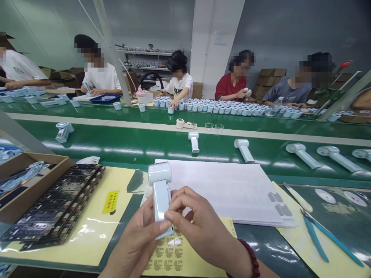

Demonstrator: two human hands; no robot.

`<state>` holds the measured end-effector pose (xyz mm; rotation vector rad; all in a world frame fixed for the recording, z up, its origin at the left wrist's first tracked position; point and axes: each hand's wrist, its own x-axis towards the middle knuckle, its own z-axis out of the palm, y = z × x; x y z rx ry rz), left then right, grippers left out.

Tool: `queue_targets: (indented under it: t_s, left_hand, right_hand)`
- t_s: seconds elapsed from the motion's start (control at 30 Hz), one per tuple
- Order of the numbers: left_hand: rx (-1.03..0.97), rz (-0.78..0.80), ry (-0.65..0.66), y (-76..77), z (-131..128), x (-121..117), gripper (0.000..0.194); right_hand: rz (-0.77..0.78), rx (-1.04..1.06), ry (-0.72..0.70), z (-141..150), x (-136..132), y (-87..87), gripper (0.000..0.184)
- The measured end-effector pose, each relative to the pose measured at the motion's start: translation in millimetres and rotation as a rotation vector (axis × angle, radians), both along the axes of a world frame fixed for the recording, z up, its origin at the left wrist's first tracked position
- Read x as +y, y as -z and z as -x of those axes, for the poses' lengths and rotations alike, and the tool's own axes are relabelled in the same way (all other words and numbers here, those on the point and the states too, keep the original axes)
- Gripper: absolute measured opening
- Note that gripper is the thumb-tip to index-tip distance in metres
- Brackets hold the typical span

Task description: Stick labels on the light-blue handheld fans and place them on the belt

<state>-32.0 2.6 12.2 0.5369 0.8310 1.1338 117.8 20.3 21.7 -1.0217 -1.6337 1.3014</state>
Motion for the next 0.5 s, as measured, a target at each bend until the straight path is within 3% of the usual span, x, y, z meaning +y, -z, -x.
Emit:
queue_targets:
  t_s: [0.1, 0.27, 0.37, 0.5]
  left_hand:
    - [0.034, -0.033, 0.013, -1.2, 3, 3, 0.062]
    - [0.15, -0.002, -0.084, -6.0, 19, 24, 0.057]
    - [0.301, 0.015, -0.16, -9.6, 41, 57, 0.051]
    - [0.522, 0.019, -0.238, -7.8, 73, 123, 0.025]
  right_hand:
    - [0.072, 0.092, 0.032, 0, 6, -3.1, 0.013]
    - [-0.054, 0.021, 0.108, -5, 25, -7.9, 0.018]
    - [-0.092, -0.291, 0.085, -9, 44, -4.3, 0.023]
    - [-0.117, -0.554, 0.013, -3, 70, 11.6, 0.044]
